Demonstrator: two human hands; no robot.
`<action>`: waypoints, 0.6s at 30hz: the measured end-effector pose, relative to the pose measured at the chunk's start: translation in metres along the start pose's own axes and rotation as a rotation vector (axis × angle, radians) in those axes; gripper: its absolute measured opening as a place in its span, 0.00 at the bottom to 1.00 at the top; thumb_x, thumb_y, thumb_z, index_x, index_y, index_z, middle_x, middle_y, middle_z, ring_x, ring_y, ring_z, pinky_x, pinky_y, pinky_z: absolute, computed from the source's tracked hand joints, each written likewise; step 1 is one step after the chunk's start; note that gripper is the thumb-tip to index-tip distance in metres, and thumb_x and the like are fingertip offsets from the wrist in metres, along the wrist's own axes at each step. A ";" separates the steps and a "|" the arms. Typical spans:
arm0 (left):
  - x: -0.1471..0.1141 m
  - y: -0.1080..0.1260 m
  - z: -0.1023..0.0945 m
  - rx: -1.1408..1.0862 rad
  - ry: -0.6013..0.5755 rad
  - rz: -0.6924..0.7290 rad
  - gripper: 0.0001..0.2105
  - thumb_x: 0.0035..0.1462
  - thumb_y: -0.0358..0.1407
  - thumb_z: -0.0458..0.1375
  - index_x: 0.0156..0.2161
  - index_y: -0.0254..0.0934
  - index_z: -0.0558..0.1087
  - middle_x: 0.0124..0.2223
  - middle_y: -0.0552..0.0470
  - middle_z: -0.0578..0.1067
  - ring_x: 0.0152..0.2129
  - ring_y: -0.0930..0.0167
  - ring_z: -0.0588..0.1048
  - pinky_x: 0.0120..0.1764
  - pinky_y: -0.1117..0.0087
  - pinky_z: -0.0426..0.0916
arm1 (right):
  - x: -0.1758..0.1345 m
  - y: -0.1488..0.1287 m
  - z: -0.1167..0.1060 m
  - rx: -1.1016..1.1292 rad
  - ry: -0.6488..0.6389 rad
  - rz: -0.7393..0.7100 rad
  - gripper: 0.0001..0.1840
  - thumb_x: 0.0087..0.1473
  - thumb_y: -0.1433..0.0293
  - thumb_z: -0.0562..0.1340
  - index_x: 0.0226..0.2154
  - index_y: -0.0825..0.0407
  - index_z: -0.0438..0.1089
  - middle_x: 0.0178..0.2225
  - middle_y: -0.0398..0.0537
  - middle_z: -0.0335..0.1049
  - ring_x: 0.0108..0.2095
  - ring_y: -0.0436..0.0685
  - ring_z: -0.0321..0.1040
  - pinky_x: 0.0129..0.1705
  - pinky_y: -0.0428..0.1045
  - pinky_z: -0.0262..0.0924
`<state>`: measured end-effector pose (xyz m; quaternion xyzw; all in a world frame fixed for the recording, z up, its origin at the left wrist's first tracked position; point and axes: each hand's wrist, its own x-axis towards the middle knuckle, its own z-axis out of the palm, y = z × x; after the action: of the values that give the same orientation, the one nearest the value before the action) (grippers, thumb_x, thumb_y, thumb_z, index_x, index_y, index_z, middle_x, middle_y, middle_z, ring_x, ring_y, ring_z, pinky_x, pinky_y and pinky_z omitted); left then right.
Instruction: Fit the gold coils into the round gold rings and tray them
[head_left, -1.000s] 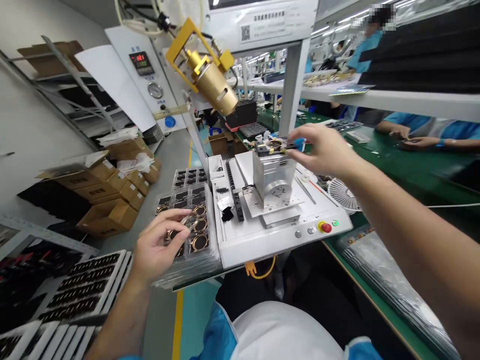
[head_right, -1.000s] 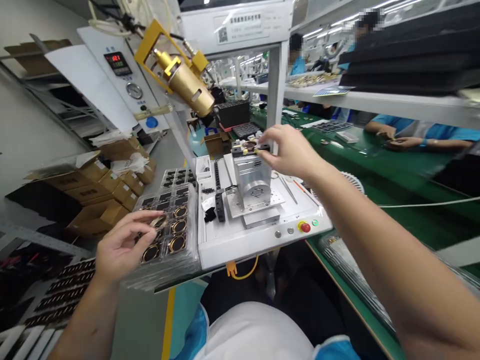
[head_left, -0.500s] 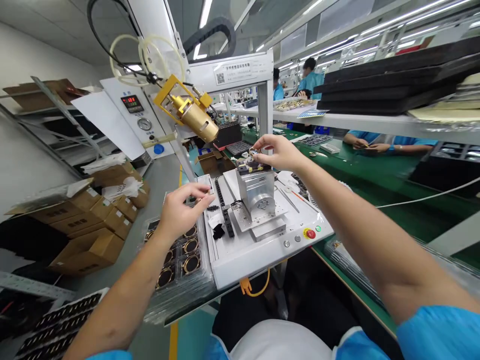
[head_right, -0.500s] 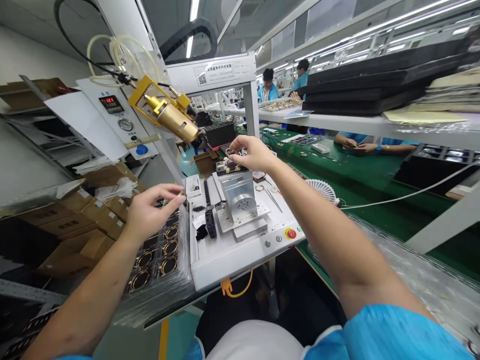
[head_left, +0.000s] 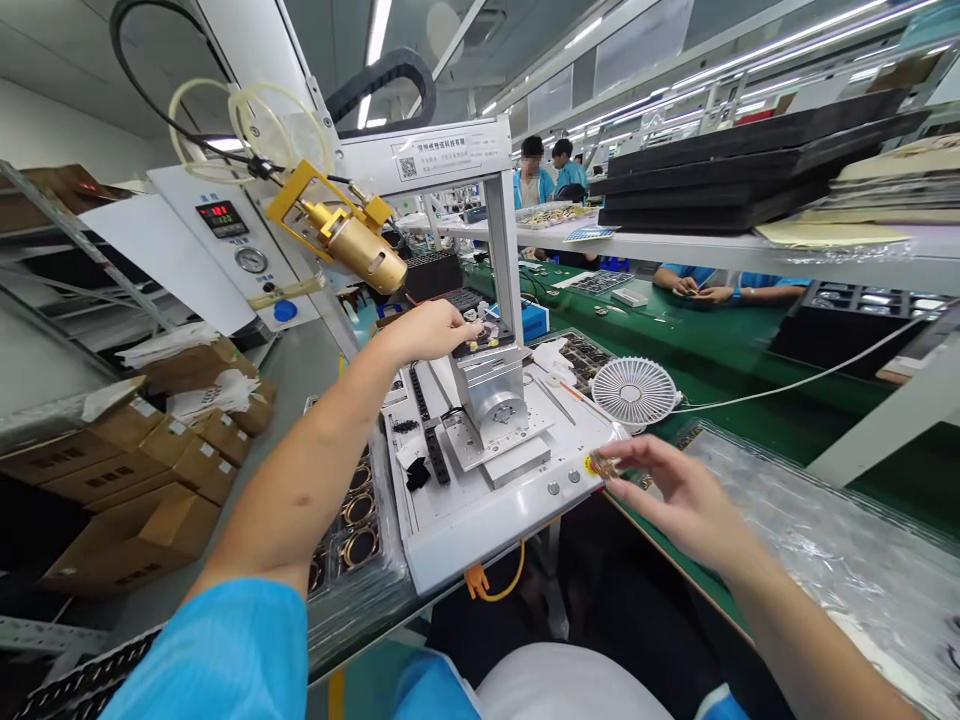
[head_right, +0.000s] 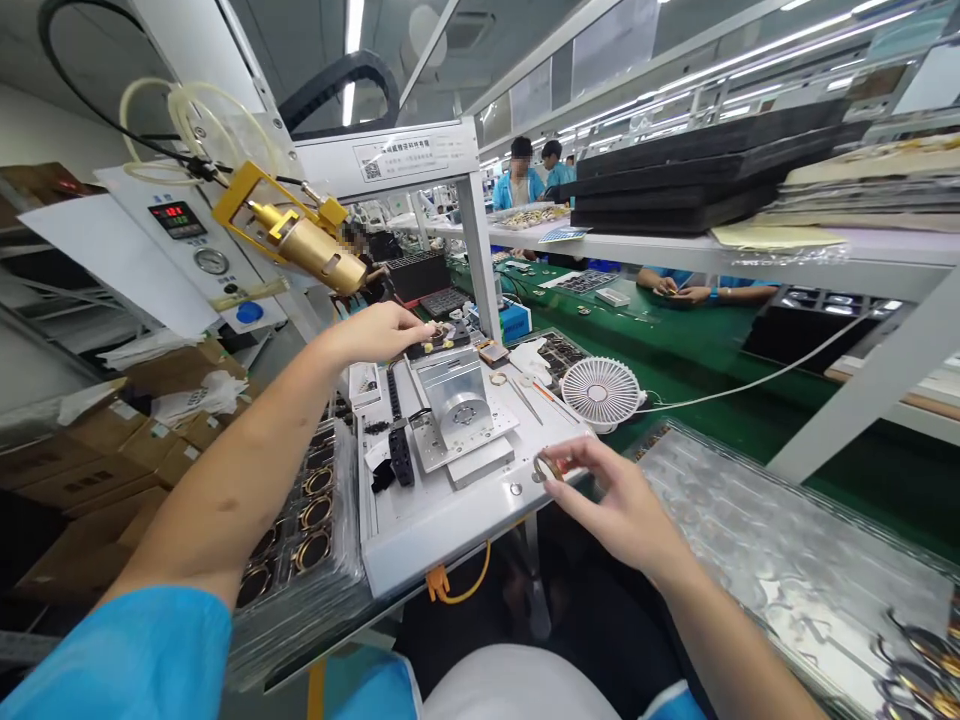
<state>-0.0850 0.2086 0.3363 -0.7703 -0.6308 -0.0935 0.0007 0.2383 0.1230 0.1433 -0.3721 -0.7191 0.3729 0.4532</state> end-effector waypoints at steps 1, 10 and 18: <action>-0.002 -0.004 -0.002 -0.020 -0.021 0.038 0.20 0.64 0.47 0.55 0.30 0.38 0.82 0.24 0.50 0.76 0.24 0.65 0.74 0.33 0.64 0.64 | -0.014 0.011 -0.002 0.013 0.000 0.058 0.17 0.58 0.54 0.69 0.45 0.45 0.76 0.46 0.52 0.79 0.46 0.66 0.76 0.51 0.61 0.72; 0.007 0.001 0.017 -0.122 0.154 0.077 0.10 0.58 0.38 0.60 0.32 0.37 0.83 0.40 0.46 0.85 0.38 0.62 0.81 0.45 0.63 0.72 | -0.058 0.054 0.003 0.110 -0.042 0.303 0.19 0.56 0.50 0.69 0.39 0.47 0.76 0.42 0.54 0.80 0.44 0.67 0.78 0.49 0.61 0.75; -0.017 0.019 0.034 -0.010 0.108 0.019 0.18 0.62 0.45 0.57 0.51 0.36 0.77 0.53 0.42 0.81 0.47 0.57 0.79 0.51 0.61 0.71 | -0.058 0.088 0.002 0.209 -0.010 0.358 0.28 0.52 0.47 0.71 0.45 0.51 0.73 0.44 0.58 0.79 0.45 0.66 0.78 0.50 0.60 0.75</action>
<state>-0.0645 0.1920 0.3031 -0.7702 -0.6219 -0.1381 0.0321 0.2718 0.1110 0.0439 -0.4430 -0.6010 0.5221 0.4122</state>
